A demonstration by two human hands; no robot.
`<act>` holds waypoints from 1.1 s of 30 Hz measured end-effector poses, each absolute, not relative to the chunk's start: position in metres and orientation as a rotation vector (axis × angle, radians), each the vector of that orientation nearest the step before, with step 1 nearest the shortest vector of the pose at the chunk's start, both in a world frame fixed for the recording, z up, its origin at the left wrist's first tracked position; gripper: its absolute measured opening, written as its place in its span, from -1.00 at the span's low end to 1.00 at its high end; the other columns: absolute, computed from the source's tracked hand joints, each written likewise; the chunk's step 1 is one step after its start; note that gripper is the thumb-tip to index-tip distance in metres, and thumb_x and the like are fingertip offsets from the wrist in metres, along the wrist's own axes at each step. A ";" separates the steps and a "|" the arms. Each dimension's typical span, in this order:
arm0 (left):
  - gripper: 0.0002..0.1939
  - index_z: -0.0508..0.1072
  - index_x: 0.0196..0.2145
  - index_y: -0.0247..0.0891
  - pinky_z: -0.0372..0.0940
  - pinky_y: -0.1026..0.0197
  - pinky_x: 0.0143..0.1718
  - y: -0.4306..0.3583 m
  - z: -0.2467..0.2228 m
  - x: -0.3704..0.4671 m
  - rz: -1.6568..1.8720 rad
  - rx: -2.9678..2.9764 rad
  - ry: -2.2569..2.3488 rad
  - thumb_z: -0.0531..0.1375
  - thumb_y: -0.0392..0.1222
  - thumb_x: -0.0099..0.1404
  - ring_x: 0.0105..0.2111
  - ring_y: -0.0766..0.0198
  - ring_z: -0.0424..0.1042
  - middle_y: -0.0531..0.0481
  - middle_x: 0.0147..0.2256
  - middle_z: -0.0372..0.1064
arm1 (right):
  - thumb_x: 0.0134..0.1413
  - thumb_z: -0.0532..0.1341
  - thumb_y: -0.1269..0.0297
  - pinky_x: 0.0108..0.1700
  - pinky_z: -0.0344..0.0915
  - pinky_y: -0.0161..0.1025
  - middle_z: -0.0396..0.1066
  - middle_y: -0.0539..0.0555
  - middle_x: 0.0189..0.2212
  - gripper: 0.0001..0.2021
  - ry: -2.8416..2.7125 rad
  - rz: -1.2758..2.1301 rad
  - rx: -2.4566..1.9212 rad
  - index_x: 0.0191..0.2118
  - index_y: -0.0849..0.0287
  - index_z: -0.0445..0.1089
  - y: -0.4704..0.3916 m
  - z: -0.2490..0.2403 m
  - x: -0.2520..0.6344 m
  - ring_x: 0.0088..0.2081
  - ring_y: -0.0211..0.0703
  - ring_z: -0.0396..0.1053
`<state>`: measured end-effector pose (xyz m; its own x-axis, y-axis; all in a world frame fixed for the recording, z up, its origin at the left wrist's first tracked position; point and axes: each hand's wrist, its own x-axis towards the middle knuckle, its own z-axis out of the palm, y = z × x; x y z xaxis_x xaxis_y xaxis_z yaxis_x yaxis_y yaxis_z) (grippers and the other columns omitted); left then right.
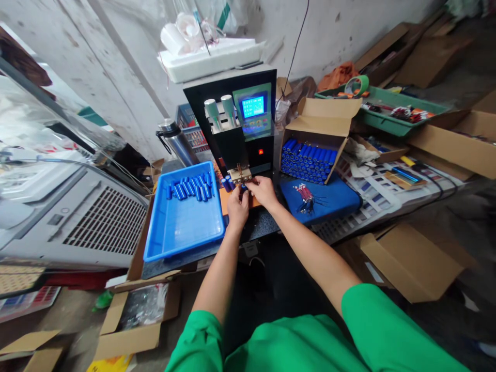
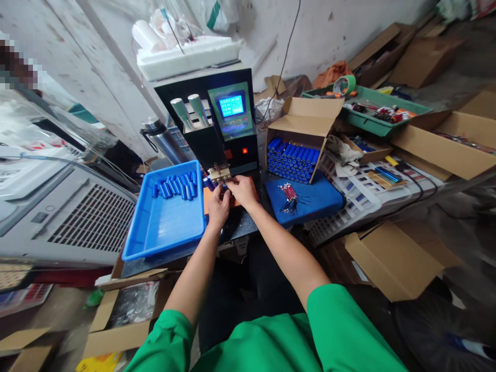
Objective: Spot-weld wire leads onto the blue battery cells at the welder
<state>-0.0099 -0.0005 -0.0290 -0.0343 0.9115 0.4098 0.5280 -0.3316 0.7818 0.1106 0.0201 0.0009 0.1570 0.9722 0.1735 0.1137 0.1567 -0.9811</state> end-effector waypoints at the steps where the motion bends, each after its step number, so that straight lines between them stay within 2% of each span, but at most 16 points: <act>1: -0.67 0.44 0.07 -0.24 0.38 0.12 -0.10 0.000 -0.029 -0.010 1.321 1.853 1.512 0.11 -0.14 0.41 -0.18 0.15 0.51 -0.11 -0.14 0.54 | 0.01 0.29 0.09 -0.47 0.14 -0.32 0.37 -0.01 -0.64 -0.73 -1.228 0.917 -1.231 -0.52 0.16 0.40 0.020 0.001 0.111 -0.53 -0.22 0.30; 14: -0.69 0.45 0.05 -0.23 0.36 0.16 -0.17 -0.001 -0.027 -0.009 1.314 1.832 1.508 0.11 -0.16 0.40 -0.26 0.19 0.49 -0.09 -0.16 0.53 | 0.01 0.30 0.09 -0.48 0.13 -0.32 0.36 -0.03 -0.64 -0.74 -1.203 0.927 -1.220 -0.53 0.15 0.39 0.019 0.003 0.109 -0.56 -0.24 0.29; 20: -0.74 0.47 -0.03 -0.25 0.32 0.21 -0.28 -0.001 -0.028 -0.009 1.300 1.857 1.529 0.10 -0.15 0.41 -0.38 0.25 0.42 -0.05 -0.27 0.51 | 0.00 0.29 0.12 -0.48 0.14 -0.31 0.38 -0.02 -0.63 -0.75 -1.194 0.935 -1.210 -0.54 0.15 0.37 0.020 0.002 0.109 -0.57 -0.24 0.29; 26: -0.67 0.44 0.07 -0.26 0.36 0.17 -0.19 0.001 -0.031 -0.009 1.304 1.846 1.517 0.11 -0.10 0.42 -0.30 0.21 0.47 -0.11 -0.19 0.53 | 0.00 0.29 0.10 -0.49 0.14 -0.32 0.34 -0.05 -0.66 -0.76 -1.197 0.954 -1.210 -0.51 0.16 0.39 0.022 -0.002 0.110 -0.59 -0.24 0.28; 33: -0.65 0.46 0.07 -0.26 0.34 0.19 -0.25 0.000 -0.032 -0.009 1.295 1.829 1.554 0.11 -0.11 0.42 -0.36 0.24 0.43 -0.12 -0.19 0.53 | 0.04 0.26 0.09 -0.47 0.17 -0.33 0.36 -0.04 -0.63 -0.75 -1.206 0.954 -1.214 -0.48 0.16 0.38 0.020 -0.002 0.109 -0.56 -0.25 0.29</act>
